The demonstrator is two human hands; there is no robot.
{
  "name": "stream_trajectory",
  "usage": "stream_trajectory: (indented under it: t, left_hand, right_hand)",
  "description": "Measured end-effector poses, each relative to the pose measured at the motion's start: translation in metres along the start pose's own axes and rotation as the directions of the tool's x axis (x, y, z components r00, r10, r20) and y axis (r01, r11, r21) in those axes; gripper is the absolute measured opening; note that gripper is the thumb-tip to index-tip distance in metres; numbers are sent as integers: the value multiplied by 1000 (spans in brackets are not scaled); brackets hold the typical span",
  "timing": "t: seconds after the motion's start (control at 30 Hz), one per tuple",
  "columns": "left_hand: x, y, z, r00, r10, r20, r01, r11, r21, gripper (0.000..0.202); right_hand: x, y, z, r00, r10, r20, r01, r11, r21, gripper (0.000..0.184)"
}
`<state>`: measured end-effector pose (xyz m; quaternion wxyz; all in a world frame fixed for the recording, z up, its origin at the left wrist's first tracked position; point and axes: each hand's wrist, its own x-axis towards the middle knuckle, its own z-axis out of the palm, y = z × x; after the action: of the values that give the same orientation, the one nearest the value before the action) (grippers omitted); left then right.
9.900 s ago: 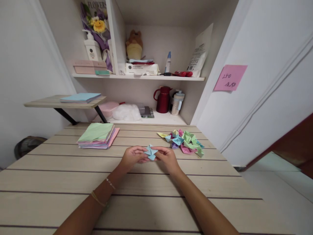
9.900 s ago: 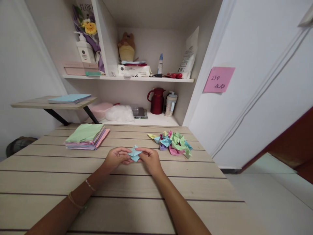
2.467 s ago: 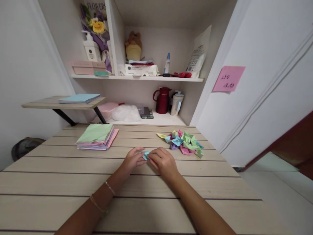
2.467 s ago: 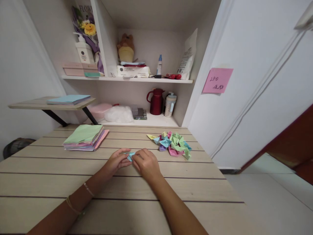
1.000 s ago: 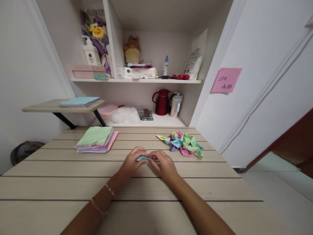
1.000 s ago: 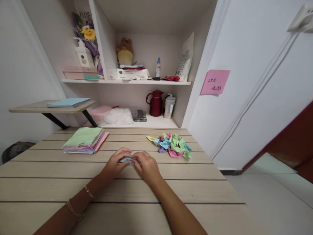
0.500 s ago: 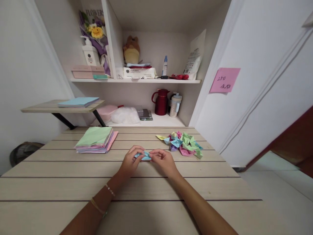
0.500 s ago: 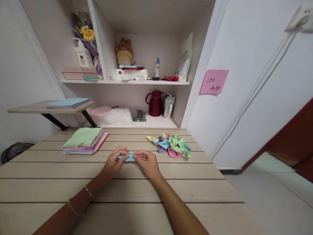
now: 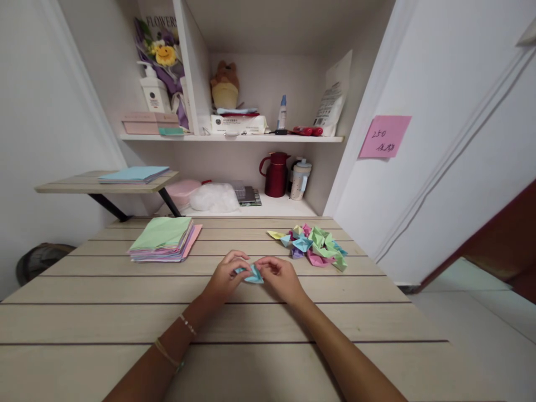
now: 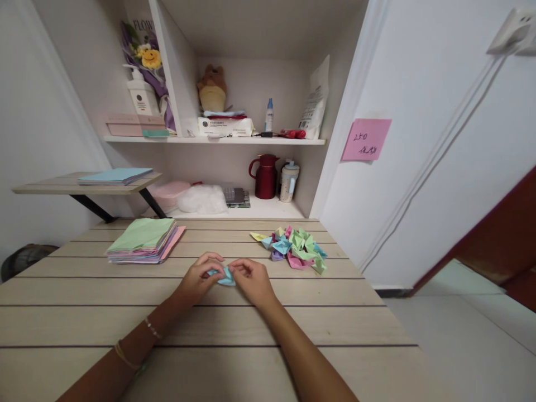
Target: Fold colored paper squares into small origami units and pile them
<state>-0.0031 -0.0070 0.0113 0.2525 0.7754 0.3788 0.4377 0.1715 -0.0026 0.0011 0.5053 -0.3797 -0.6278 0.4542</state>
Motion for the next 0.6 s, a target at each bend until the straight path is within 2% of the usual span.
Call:
stream_trajectory:
  t: [0.17,0.33,0.4,0.47,0.53,0.6]
  left_hand:
    - [-4,1,2,990,96,106,-104,992,73,14]
    - [-4,6,3,982,132,138,-147,983,107,16]
    - [-4,6,2,987,127,100,-141,980,142,15]
    - [-3,4,2,992,123,17,-124,974,189,13]
    - [-2,-1,1,989,119,-90,-95,968,233,11]
    - [-1,-6,-1,978,100,-184,-52,966,252,10]
  right_hand:
    - [0,6,-2,989,104,103,-98,993,-64,19]
    - [1,13,-2,994,96,61,-92,994,-56,22]
    - [1,12,-2,994,91,54,-90,996,-15,26]
    - [1,7,-2,997,72,18,-72,997,2,31]
    - [1,1,-4,999,17,-43,-20,998,-56,31]
    - [1,-5,-6,992,-97,-82,81,980,-184,25]
